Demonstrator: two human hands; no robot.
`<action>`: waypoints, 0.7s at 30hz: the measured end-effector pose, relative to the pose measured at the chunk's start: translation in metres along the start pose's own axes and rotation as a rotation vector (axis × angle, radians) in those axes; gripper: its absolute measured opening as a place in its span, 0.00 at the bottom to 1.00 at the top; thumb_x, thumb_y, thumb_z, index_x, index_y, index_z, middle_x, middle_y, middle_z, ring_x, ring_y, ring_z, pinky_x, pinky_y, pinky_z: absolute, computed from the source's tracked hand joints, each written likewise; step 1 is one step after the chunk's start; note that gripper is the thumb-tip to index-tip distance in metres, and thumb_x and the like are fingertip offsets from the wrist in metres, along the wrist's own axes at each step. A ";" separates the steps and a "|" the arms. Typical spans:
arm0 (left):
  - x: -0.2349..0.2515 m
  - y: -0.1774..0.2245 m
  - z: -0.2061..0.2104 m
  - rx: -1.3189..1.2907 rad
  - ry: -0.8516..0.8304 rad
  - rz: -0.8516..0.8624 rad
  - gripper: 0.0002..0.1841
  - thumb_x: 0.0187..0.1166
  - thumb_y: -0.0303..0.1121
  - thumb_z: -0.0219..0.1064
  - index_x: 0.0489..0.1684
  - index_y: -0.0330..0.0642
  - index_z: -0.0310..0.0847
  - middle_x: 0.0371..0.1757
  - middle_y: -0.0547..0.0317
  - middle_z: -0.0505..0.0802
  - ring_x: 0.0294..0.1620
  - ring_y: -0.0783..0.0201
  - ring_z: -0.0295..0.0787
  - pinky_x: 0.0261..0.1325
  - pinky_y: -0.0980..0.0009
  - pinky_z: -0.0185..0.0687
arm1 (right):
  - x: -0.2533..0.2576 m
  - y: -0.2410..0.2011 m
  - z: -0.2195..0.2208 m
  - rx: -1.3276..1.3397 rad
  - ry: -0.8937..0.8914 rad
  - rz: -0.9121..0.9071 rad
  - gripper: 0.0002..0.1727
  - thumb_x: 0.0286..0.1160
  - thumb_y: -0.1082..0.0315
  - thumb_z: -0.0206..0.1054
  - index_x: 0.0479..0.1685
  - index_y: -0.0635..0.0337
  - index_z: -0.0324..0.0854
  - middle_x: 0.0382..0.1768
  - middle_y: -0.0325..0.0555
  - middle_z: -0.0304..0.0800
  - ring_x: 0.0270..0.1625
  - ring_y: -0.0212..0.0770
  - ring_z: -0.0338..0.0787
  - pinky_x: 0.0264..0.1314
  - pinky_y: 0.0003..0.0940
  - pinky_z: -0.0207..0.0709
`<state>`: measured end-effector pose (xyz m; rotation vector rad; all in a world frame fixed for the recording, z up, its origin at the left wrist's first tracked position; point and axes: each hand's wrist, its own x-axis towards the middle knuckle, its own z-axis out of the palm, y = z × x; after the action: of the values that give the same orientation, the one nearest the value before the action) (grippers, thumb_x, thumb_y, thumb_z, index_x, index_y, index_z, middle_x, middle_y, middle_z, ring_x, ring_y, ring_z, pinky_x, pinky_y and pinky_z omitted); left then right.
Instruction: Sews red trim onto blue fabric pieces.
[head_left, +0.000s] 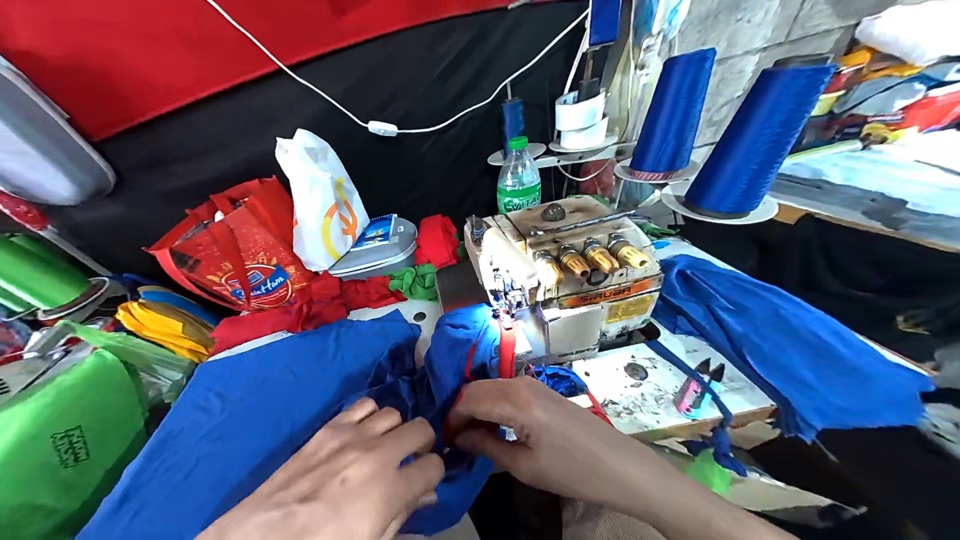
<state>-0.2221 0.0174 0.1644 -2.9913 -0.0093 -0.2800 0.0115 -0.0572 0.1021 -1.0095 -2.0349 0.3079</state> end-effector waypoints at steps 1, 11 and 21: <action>0.001 -0.003 0.004 0.031 0.034 0.017 0.15 0.88 0.40 0.55 0.40 0.48 0.89 0.41 0.55 0.91 0.39 0.52 0.88 0.42 0.56 0.81 | -0.003 0.001 -0.001 -0.028 0.006 0.005 0.10 0.82 0.69 0.63 0.43 0.65 0.89 0.38 0.50 0.92 0.42 0.41 0.92 0.48 0.35 0.85; 0.000 0.003 -0.019 -0.014 0.168 -0.036 0.12 0.92 0.41 0.52 0.56 0.44 0.75 0.39 0.57 0.87 0.38 0.62 0.84 0.49 0.72 0.82 | 0.002 -0.025 0.018 0.113 0.178 -0.069 0.11 0.79 0.71 0.60 0.40 0.65 0.88 0.34 0.51 0.92 0.39 0.39 0.91 0.44 0.31 0.83; 0.026 0.001 -0.010 -0.073 0.214 0.072 0.09 0.91 0.40 0.55 0.54 0.46 0.75 0.34 0.64 0.86 0.32 0.69 0.80 0.41 0.78 0.76 | -0.033 -0.031 0.027 -0.159 0.350 -0.124 0.08 0.83 0.67 0.65 0.43 0.61 0.86 0.33 0.49 0.91 0.40 0.42 0.91 0.46 0.29 0.83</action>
<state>-0.1984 0.0150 0.1787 -3.0078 0.1332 -0.6028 -0.0151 -0.0989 0.0826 -0.9522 -1.8103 -0.0943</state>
